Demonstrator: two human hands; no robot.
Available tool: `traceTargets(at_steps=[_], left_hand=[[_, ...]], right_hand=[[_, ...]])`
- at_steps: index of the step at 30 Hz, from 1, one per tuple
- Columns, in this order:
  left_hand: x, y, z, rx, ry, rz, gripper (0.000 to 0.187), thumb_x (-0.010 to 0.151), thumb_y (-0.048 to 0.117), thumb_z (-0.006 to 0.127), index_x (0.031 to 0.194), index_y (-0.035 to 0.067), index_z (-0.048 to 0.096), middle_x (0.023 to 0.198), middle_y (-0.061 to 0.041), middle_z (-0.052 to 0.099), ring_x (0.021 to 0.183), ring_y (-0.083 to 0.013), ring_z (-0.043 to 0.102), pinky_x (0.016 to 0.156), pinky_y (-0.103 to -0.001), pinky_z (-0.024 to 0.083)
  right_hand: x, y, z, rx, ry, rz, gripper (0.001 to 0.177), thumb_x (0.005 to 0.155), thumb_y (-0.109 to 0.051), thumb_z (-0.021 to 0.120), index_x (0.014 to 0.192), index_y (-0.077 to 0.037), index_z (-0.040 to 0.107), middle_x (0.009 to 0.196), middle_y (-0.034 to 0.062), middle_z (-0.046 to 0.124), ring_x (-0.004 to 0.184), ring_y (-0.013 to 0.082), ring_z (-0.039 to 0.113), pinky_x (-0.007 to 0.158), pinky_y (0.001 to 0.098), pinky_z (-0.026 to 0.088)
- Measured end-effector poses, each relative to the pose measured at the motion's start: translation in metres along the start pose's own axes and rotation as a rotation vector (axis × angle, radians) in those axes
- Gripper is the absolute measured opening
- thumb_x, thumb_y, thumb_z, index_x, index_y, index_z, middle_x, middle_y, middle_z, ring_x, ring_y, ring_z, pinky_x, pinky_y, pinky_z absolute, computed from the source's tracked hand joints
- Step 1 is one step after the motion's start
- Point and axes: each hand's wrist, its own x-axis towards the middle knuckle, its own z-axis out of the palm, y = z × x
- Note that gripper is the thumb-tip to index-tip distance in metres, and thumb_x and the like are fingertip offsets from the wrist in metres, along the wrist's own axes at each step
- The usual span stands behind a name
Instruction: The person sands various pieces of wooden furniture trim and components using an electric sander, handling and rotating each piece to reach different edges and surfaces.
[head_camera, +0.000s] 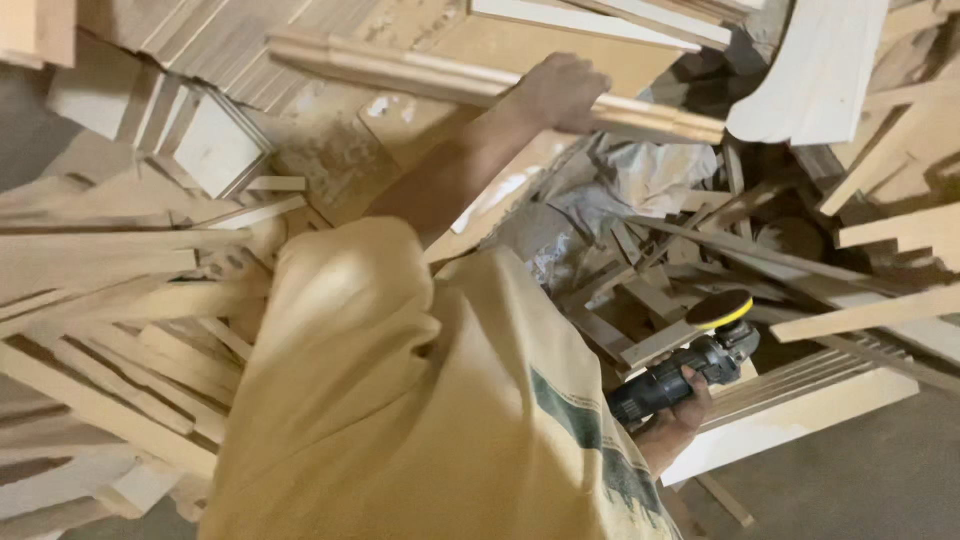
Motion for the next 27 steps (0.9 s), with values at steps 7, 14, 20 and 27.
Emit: traceTargets(at_steps=[7, 14, 20, 27], left_hand=[[0.053, -0.025, -0.038, 0.089, -0.105, -0.073, 0.028, 0.09, 0.019, 0.069, 0.115, 0.009, 0.076, 0.114, -0.014, 0.08, 0.103, -0.0354, 0.077, 0.084, -0.051, 0.062], [-0.014, -0.016, -0.059, 0.156, -0.052, -0.174, 0.06, 0.093, 0.015, 0.079, 0.148, 0.002, 0.058, 0.107, -0.013, 0.075, 0.097, -0.0286, 0.072, 0.102, -0.054, 0.058], [-0.056, -0.041, 0.005, 0.39, 0.276, -0.183, 0.071, 0.096, 0.072, 0.083, 0.131, 0.012, 0.068, 0.115, -0.005, 0.077, 0.103, -0.0244, 0.071, 0.085, -0.044, 0.053], [-0.046, -0.024, -0.004, 0.333, 0.218, -0.217, 0.066, 0.101, 0.065, 0.079, 0.138, 0.012, 0.066, 0.122, -0.009, 0.077, 0.109, -0.0254, 0.07, 0.088, -0.046, 0.055]], right_hand=[[-0.027, -0.033, 0.09, -0.06, 0.301, -0.033, 0.048, 0.08, -0.041, 0.079, 0.12, -0.014, 0.072, 0.097, 0.0026, 0.078, 0.085, 0.0186, 0.075, 0.081, 0.0347, 0.06], [0.007, -0.018, 0.038, 0.039, 0.083, -0.034, 0.051, 0.083, -0.028, 0.08, 0.128, -0.011, 0.064, 0.098, 0.0058, 0.077, 0.086, 0.0203, 0.074, 0.082, 0.0349, 0.061], [0.031, -0.024, 0.024, -0.086, 0.052, -0.031, 0.05, 0.08, -0.034, 0.082, 0.123, -0.015, 0.066, 0.093, 0.0009, 0.075, 0.083, 0.0235, 0.075, 0.076, 0.041, 0.062], [-0.025, -0.044, 0.132, -0.113, 0.368, -0.131, 0.04, 0.083, -0.039, 0.077, 0.116, -0.016, 0.07, 0.095, 0.0013, 0.076, 0.087, 0.0171, 0.072, 0.083, 0.0295, 0.056]])
